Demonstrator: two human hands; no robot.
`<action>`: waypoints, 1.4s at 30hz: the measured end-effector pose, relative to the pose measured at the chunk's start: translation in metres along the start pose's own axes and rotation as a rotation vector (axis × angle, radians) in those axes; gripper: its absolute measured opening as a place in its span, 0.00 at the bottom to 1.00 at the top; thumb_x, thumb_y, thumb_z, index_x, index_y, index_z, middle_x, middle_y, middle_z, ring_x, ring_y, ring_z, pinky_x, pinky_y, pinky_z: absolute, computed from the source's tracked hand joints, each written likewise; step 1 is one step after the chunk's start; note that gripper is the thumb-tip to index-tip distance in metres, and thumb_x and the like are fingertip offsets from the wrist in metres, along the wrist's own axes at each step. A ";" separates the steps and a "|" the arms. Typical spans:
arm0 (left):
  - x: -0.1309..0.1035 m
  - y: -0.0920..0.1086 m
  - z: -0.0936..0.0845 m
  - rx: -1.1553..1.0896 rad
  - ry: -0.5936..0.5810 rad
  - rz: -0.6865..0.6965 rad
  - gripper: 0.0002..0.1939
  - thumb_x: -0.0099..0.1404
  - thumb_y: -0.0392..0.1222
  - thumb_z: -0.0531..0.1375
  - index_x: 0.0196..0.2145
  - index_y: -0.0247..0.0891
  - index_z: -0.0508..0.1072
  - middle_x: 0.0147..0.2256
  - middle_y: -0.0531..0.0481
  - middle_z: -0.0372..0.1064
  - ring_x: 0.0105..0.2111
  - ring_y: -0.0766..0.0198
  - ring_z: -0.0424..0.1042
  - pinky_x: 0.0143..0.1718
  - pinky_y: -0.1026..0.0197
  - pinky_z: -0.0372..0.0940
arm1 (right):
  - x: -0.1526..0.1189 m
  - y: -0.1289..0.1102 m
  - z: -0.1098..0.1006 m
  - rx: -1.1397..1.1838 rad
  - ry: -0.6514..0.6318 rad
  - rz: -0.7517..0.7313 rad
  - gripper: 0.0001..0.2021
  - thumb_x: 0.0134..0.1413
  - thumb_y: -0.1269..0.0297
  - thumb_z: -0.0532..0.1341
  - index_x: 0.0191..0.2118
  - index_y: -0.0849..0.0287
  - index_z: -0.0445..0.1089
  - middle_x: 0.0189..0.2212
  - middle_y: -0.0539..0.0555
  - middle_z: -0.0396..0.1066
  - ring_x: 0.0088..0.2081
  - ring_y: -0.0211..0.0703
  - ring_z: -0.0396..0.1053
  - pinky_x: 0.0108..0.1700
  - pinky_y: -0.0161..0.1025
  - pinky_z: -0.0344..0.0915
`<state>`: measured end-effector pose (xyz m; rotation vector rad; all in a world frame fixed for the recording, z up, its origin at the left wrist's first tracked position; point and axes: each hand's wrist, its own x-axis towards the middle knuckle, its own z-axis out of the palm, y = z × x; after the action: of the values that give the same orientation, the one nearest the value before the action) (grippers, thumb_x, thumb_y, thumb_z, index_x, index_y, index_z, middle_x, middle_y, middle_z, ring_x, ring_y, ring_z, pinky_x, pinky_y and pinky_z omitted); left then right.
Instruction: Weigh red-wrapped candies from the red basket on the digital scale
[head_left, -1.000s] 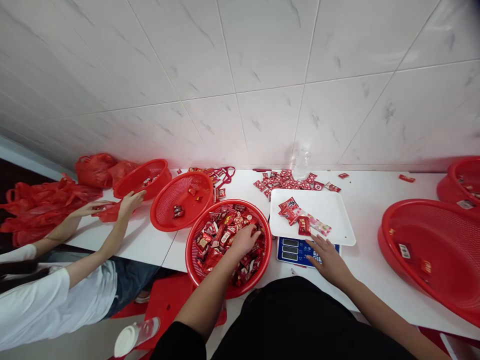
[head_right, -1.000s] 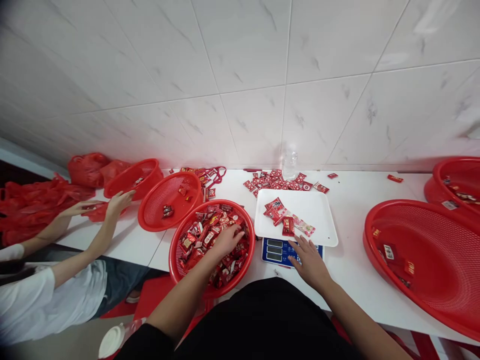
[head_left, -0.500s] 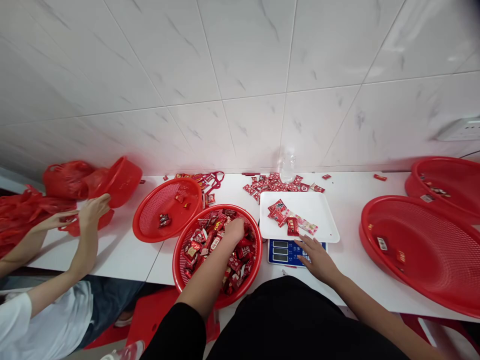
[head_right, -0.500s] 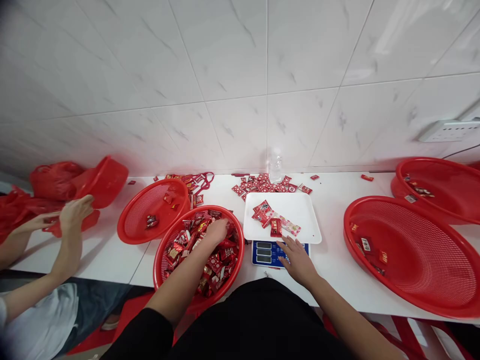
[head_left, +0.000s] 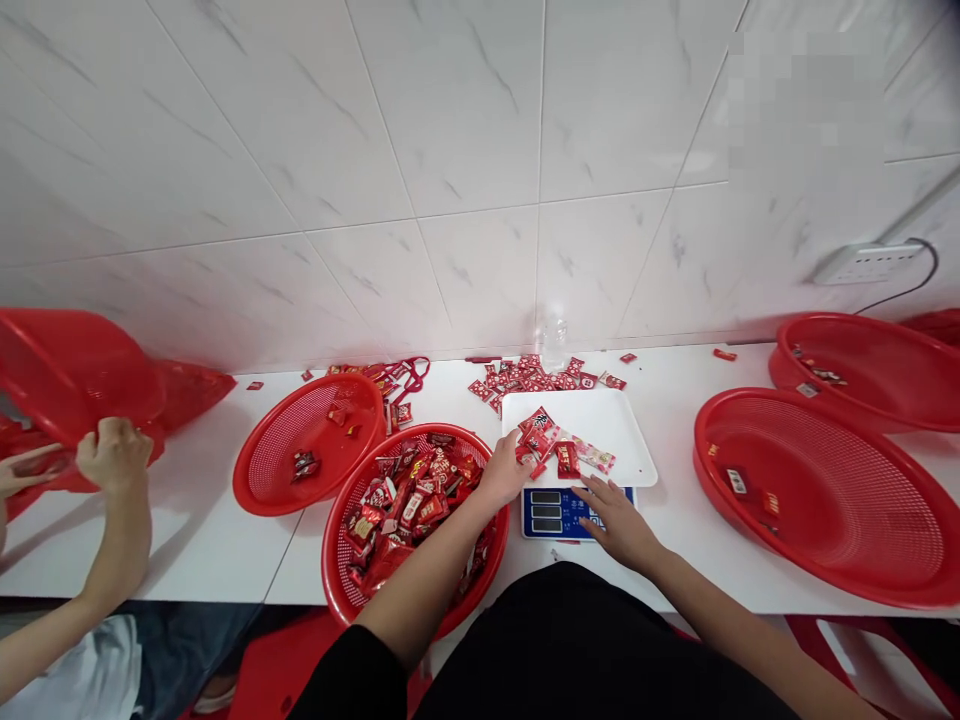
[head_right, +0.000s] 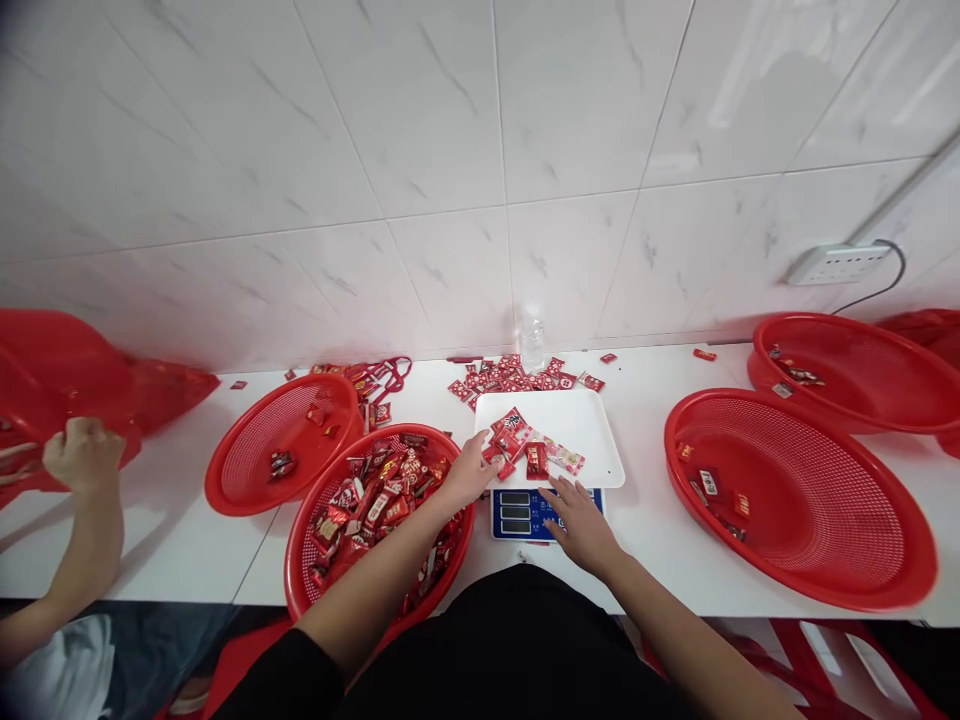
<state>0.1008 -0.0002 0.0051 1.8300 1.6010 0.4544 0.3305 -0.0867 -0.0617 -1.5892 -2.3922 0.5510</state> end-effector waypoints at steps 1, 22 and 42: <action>0.001 0.001 0.005 0.061 0.012 0.028 0.34 0.58 0.44 0.59 0.60 0.42 0.52 0.57 0.41 0.56 0.52 0.55 0.62 0.49 0.58 0.59 | 0.001 0.000 -0.002 0.008 0.005 0.005 0.23 0.58 0.57 0.51 0.59 0.52 0.57 0.61 0.55 0.53 0.62 0.49 0.49 0.62 0.54 0.48; 0.037 0.013 0.035 0.196 -0.091 0.130 0.34 0.59 0.47 0.57 0.61 0.40 0.52 0.61 0.41 0.46 0.59 0.51 0.53 0.54 0.55 0.54 | 0.053 0.030 -0.028 -0.080 0.035 0.295 0.22 0.57 0.64 0.49 0.58 0.51 0.59 0.54 0.58 0.60 0.52 0.52 0.60 0.46 0.45 0.63; 0.063 0.014 0.038 0.214 -0.110 0.285 0.18 0.53 0.51 0.63 0.39 0.38 0.69 0.47 0.44 0.65 0.52 0.52 0.60 0.57 0.51 0.48 | 0.044 0.034 -0.023 -0.028 0.053 0.207 0.23 0.58 0.61 0.49 0.59 0.52 0.59 0.56 0.55 0.61 0.55 0.50 0.59 0.51 0.47 0.61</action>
<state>0.1472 0.0510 -0.0230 2.2187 1.3633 0.3090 0.3503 -0.0307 -0.0567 -1.8528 -2.2206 0.5072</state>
